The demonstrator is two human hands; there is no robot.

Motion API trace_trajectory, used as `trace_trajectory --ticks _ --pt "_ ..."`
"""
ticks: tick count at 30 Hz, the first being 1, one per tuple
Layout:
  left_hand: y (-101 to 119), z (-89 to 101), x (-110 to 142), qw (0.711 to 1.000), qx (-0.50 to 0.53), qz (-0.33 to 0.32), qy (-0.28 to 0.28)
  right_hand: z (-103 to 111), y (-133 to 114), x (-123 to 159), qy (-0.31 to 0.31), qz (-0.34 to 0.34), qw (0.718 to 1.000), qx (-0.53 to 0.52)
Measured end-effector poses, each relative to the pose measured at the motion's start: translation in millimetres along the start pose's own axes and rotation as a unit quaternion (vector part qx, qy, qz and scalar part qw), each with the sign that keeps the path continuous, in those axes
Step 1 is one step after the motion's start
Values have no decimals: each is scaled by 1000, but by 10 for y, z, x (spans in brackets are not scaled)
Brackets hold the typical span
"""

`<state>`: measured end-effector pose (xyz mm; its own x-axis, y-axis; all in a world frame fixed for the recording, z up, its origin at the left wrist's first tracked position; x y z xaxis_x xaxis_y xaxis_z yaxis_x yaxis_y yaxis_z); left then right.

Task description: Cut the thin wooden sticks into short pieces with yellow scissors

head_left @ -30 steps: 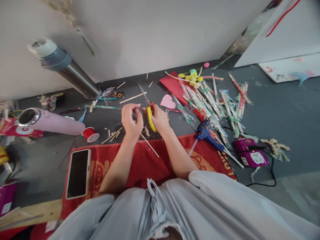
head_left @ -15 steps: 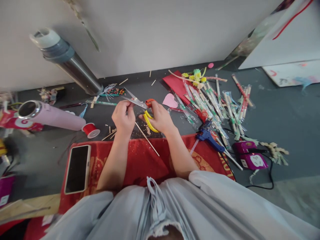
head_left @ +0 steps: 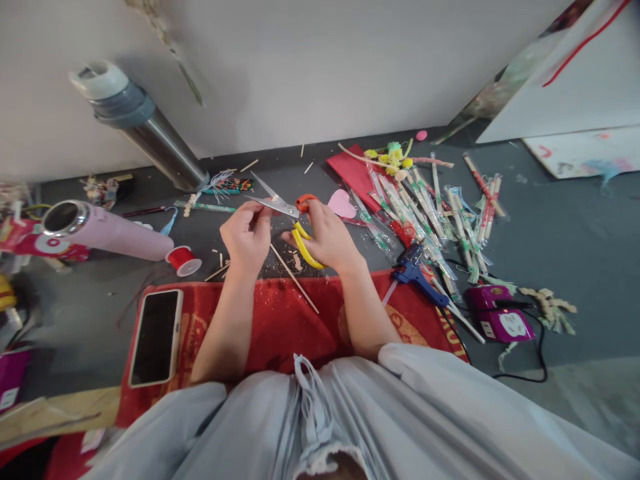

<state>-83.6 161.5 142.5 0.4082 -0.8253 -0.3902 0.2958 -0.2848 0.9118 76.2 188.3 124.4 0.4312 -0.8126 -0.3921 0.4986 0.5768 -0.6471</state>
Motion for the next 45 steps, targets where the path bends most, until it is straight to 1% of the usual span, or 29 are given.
trace_trajectory --ticks 3,9,14,17,24,29,34,38,41,45 --pt "24 -25 -1 1000 -6 0 -8 44 2 5 7 -2 1000 12" --pt "136 -63 9 997 -44 -60 -21 56 -12 12 2 -1 1000 1" --pt "221 -36 58 987 -87 -137 9 13 -36 13 -7 -1 1000 -9" --pt "240 -27 88 983 -93 -158 23 -19 -37 17 -12 -8 1000 11" --pt "259 -22 99 981 -110 -159 31 -65 -60 8 -27 -14 999 20" --pt "253 8 86 977 -148 -151 40 -64 -31 -14 -38 -53 997 31" --pt "291 5 77 969 -180 -166 37 -37 -11 -6 -35 -79 996 33" --pt "351 -2 80 964 -196 -178 38 -33 1 4 -45 -94 994 42" --pt "387 -8 93 960 -204 -189 41 -60 15 9 -61 -106 991 46" --pt "367 12 100 964 -188 -182 49 -134 23 10 -78 -103 991 36"
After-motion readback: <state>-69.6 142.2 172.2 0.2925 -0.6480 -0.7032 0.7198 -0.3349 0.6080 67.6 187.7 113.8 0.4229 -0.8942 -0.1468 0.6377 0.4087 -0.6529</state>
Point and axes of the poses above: each hand's wrist, its own x-axis away from the middle knuckle, its own z-axis out of the back of the hand, y = z × x, the point moved 10 cm from there along -x, towards the middle knuckle, and after that the axes turned 4 degrees about z, right-handed, at the moved point
